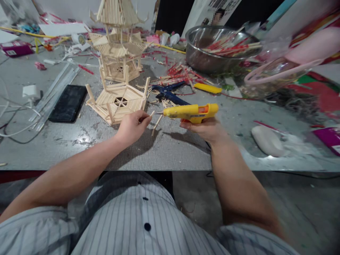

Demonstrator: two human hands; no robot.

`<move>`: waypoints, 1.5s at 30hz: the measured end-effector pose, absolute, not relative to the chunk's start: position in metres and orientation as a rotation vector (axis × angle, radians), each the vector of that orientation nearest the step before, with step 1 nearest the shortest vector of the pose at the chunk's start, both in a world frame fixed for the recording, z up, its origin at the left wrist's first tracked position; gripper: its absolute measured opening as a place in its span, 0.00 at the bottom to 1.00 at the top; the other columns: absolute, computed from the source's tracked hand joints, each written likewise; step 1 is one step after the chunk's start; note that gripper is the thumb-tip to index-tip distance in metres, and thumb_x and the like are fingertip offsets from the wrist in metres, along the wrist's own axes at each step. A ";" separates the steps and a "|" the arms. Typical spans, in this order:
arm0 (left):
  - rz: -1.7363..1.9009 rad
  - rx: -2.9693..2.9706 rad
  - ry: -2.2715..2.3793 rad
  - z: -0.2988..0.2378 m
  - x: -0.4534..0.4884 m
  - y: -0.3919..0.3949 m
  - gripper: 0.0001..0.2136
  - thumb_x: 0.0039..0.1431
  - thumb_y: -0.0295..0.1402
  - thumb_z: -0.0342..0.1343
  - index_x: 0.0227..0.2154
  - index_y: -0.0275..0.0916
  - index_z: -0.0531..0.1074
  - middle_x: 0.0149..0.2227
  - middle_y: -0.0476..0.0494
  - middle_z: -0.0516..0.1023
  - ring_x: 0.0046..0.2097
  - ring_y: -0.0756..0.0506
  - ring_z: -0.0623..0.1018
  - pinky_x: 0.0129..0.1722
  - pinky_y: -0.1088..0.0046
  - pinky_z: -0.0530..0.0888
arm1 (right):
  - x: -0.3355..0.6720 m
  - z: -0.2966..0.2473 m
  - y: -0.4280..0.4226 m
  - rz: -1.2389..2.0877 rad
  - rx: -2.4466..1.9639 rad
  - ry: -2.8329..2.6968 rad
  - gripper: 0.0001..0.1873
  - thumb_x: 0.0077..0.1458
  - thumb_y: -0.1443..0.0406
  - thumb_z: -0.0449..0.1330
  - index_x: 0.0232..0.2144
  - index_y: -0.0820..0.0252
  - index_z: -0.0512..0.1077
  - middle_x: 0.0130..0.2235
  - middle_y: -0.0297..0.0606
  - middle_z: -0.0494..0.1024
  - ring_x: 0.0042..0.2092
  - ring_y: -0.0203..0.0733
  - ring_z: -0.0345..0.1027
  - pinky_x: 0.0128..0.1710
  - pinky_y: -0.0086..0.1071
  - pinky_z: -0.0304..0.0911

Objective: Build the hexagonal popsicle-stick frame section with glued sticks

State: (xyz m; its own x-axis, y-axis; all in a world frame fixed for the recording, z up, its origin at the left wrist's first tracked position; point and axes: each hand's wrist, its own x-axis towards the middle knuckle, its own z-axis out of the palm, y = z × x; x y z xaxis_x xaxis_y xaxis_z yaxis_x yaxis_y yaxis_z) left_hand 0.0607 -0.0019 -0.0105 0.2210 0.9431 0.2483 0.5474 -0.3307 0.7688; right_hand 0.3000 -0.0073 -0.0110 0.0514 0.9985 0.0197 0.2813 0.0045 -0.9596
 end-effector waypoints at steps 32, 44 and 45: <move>0.944 2.005 1.364 -0.009 0.060 -0.002 0.08 0.57 0.33 0.52 0.25 0.37 0.71 0.21 0.49 0.73 0.25 0.51 0.70 0.26 0.74 0.62 | 0.302 -0.011 -0.002 0.889 -1.481 -1.585 0.18 0.29 0.54 0.70 0.21 0.54 0.68 0.26 0.34 0.76 0.36 0.48 0.73 0.40 0.45 0.72; 0.954 1.997 1.355 -0.008 0.061 -0.003 0.08 0.57 0.33 0.52 0.25 0.37 0.71 0.20 0.50 0.71 0.25 0.51 0.69 0.26 0.75 0.63 | 0.308 -0.021 0.000 0.863 -1.479 -1.623 0.17 0.33 0.55 0.70 0.27 0.53 0.73 0.30 0.35 0.78 0.38 0.50 0.74 0.40 0.44 0.72; 0.953 1.998 1.355 -0.008 0.061 -0.003 0.08 0.57 0.33 0.52 0.25 0.37 0.71 0.20 0.50 0.71 0.25 0.51 0.70 0.26 0.75 0.63 | 0.308 -0.020 0.000 0.857 -1.477 -1.623 0.17 0.33 0.54 0.70 0.27 0.53 0.73 0.29 0.35 0.78 0.38 0.50 0.74 0.39 0.44 0.72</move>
